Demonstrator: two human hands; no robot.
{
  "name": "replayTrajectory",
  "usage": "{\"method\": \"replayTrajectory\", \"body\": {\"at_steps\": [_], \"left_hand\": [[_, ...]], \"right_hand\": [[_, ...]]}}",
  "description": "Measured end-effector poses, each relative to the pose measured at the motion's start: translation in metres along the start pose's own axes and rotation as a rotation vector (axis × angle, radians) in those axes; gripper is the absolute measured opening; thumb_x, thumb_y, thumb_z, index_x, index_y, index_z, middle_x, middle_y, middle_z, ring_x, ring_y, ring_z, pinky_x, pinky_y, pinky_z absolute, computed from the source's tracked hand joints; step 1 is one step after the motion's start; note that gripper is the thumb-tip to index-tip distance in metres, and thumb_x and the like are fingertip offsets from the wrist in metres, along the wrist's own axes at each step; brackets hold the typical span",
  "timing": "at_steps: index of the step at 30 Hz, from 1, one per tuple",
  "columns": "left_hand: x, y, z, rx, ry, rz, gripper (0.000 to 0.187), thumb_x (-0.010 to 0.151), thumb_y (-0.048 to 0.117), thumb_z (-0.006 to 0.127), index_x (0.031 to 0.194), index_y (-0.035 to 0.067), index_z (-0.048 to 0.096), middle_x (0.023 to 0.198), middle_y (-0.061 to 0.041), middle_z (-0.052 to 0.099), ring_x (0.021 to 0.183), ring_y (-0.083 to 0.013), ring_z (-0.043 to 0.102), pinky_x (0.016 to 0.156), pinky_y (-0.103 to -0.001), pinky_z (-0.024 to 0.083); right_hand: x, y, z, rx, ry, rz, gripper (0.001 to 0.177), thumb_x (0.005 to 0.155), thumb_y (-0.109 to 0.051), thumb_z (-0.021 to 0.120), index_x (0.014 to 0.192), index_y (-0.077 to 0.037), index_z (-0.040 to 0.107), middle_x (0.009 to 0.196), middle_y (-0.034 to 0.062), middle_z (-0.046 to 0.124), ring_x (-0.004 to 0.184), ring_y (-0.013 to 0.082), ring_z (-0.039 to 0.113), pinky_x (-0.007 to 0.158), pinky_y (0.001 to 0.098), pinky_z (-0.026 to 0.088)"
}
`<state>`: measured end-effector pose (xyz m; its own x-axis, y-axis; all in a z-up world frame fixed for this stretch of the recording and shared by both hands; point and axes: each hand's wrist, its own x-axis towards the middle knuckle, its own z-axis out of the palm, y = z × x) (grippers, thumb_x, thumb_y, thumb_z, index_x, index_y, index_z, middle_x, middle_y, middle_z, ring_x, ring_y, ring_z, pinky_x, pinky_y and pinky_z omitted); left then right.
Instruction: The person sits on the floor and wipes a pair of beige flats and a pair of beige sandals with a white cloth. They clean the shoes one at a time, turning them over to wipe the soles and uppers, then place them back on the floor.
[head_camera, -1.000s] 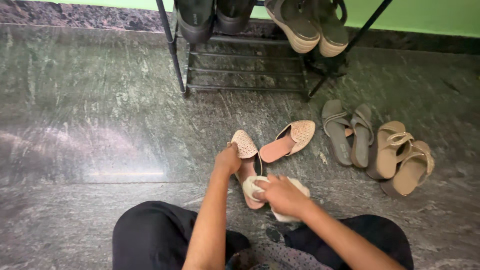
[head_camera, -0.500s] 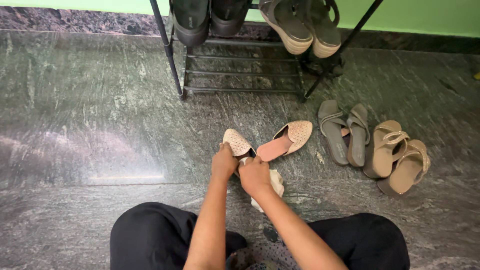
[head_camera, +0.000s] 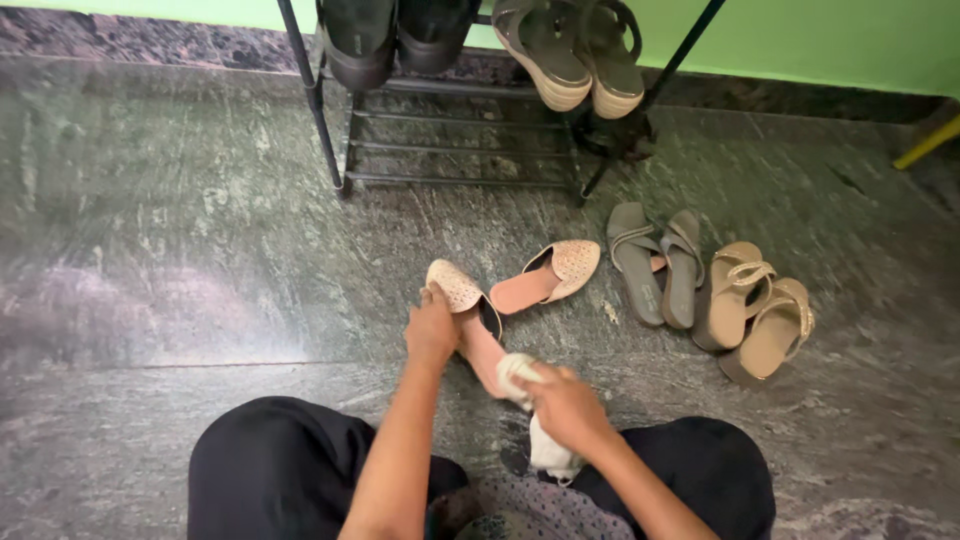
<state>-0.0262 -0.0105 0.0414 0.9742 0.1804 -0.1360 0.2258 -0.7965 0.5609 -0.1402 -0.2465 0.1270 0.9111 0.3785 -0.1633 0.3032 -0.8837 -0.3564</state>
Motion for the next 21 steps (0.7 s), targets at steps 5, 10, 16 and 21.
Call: {"method": "replayTrajectory", "body": {"at_steps": [5,10,16,21], "left_hand": [[-0.077,0.041,0.004,0.041,0.16,-0.003,0.106,0.081,0.051,0.075,0.158,0.007,0.017,0.166,-0.022,0.012,0.153,-0.0477,0.008,0.105,-0.078,0.029],[-0.1,0.058,-0.011,-0.009,-0.032,-0.124,0.118,0.077,0.051,0.08,0.163,0.015,0.008,0.17,-0.018,0.005,0.155,-0.046,-0.005,0.108,-0.08,0.022],[-0.079,0.033,-0.048,0.144,-0.132,-0.239,0.125,0.071,0.053,0.087,0.163,0.026,0.006,0.172,-0.013,0.004,0.158,-0.0408,-0.009,0.113,-0.078,0.018],[-0.063,-0.015,-0.033,0.21,0.08,-0.175,0.113,0.077,0.042,0.083,0.165,0.024,0.015,0.166,-0.016,0.026,0.156,-0.0432,0.005,0.11,-0.078,0.022]], "right_hand": [[0.009,0.058,0.022,0.221,0.389,0.095,0.05,0.086,-0.016,0.069,0.134,-0.027,0.068,0.131,0.0146,0.065,0.112,0.0381,0.064,0.095,0.0435,0.053],[0.013,0.088,0.044,0.306,0.484,0.163,0.049,0.088,-0.02,0.071,0.136,-0.028,0.067,0.128,0.018,0.066,0.114,0.0386,0.065,0.096,0.0419,0.053],[0.013,0.087,0.05,0.307,0.444,0.172,0.051,0.087,-0.022,0.072,0.136,-0.03,0.066,0.133,0.0185,0.064,0.118,0.0389,0.063,0.098,0.0418,0.052],[0.014,0.096,0.061,0.322,0.478,0.152,0.049,0.086,-0.024,0.074,0.134,-0.029,0.067,0.134,0.0186,0.064,0.118,0.039,0.063,0.098,0.0425,0.052]]}}
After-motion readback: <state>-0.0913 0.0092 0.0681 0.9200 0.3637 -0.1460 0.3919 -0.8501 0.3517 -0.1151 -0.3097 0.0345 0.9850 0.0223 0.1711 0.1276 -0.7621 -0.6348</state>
